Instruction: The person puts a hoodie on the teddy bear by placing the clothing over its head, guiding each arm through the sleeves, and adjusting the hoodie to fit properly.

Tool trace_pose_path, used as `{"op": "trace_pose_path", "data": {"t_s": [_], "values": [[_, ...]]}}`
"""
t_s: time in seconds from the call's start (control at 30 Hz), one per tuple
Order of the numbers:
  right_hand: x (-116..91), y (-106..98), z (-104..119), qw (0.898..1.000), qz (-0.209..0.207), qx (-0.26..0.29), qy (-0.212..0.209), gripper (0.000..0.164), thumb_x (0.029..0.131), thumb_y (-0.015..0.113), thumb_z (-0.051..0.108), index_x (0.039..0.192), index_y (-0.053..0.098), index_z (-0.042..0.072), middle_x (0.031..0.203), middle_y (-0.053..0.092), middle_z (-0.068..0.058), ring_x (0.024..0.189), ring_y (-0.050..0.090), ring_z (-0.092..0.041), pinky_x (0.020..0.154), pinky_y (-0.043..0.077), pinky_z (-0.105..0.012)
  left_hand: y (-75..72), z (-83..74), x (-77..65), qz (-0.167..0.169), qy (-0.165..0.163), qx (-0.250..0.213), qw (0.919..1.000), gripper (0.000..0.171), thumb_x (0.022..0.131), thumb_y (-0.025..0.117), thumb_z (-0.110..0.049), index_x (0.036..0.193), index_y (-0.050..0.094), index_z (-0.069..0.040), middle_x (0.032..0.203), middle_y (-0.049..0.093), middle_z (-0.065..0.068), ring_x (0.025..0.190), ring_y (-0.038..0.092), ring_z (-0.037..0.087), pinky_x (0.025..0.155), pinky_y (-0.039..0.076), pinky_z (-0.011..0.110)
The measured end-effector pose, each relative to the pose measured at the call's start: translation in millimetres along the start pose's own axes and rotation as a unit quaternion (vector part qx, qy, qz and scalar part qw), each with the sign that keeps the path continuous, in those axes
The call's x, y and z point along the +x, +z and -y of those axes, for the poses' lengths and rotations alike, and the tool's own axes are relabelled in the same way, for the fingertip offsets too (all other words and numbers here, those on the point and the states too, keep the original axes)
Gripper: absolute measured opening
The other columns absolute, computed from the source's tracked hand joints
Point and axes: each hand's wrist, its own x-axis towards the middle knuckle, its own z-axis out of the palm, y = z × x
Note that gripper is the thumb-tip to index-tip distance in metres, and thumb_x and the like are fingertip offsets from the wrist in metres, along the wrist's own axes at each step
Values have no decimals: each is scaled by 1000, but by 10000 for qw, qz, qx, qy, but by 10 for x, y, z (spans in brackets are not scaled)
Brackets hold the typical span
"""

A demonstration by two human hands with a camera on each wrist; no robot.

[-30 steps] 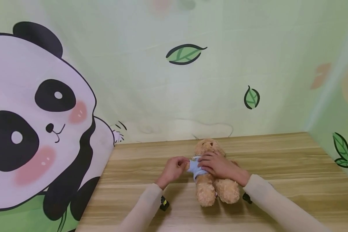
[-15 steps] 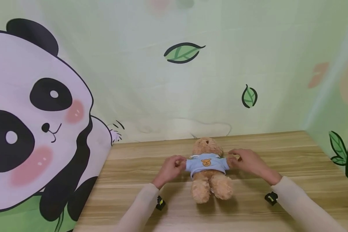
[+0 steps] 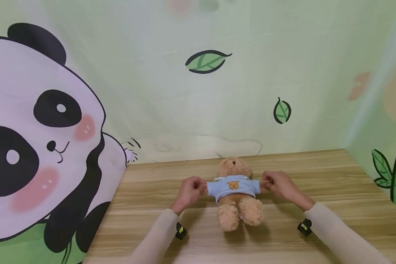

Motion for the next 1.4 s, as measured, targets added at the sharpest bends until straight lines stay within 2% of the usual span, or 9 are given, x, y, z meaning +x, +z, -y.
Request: {"op": "trace_pose_path", "data": {"t_s": [0.13, 0.3, 0.47, 0.57, 0.67, 0.87, 1.17, 1.23, 1.4], "values": [[6, -10, -9, 9999, 67, 55, 81, 19, 82, 70, -1, 75, 59, 13, 67, 60, 6, 61, 48, -5, 57, 40, -23, -50, 15, -8, -158, -100, -61, 9998, 6, 90, 67, -4, 86, 72, -4, 74, 67, 9, 62, 52, 8, 54, 44, 21], [-19, 29, -43, 9998, -116, 151, 12, 13, 81, 73, 3, 78, 62, 10, 69, 63, 1, 62, 52, -8, 56, 42, -26, -32, -14, 2, 1, -52, 27, 10000, 6, 91, 67, -7, 89, 71, -5, 73, 67, 7, 63, 55, 9, 54, 45, 21], [-59, 109, 54, 9987, -203, -455, 50, 21, 81, 78, 15, 97, 67, 6, 86, 65, -8, 71, 58, -16, 62, 49, -34, 10, -109, -28, -177, 97, 565, 9982, 18, 90, 68, -14, 105, 65, -6, 94, 66, 10, 83, 61, 17, 70, 51, 28], [-84, 114, 197, 9969, -276, -736, 98, 30, 81, 78, 18, 106, 67, 6, 91, 62, -9, 72, 57, -17, 63, 49, -36, 19, -252, -73, -460, 332, 973, 9936, 33, 86, 68, -18, 116, 57, -8, 106, 59, 12, 95, 58, 22, 77, 51, 33], [-92, 122, 351, 9987, -168, -471, -85, 25, 85, 76, 20, 104, 67, 7, 86, 64, -3, 71, 59, -14, 63, 49, -30, 48, -422, -135, -312, 748, 1185, 9896, 33, 86, 69, -18, 115, 57, -7, 102, 58, 10, 92, 58, 21, 76, 50, 31], [-95, 213, 486, 9982, 220, -30, -550, 15, 86, 75, 16, 98, 69, 11, 89, 71, 1, 77, 67, -14, 68, 54, -28, 208, -597, -249, 589, 1491, 1846, 9697, 22, 87, 72, -19, 104, 65, -8, 94, 65, 4, 83, 62, 14, 72, 50, 20], [-90, 244, 479, 9926, -54, -624, -1044, 19, 81, 69, -3, 93, 63, 11, 80, 63, 2, 71, 57, -10, 63, 48, -25, 368, -488, -245, 397, 2597, 2888, 9206, 17, 87, 71, -8, 101, 66, -15, 101, 64, -2, 89, 63, 12, 86, 52, 26], [-96, 252, 467, 9909, -26, -623, -1194, 22, 80, 68, -7, 90, 62, 12, 78, 59, 4, 70, 51, -7, 61, 44, -21, 399, -460, -252, 398, 2799, 2849, 9159, 20, 88, 68, -5, 104, 66, -17, 102, 60, -3, 89, 59, 10, 78, 51, 20], [-154, 250, 401, 9896, 16, -179, -1424, 27, 79, 68, -11, 94, 68, 11, 89, 65, 0, 75, 56, -8, 65, 49, -21, 425, -439, -273, 528, 3052, 2754, 9101, 22, 91, 65, -4, 108, 69, -18, 105, 56, -2, 94, 53, 9, 80, 47, 17]]}}
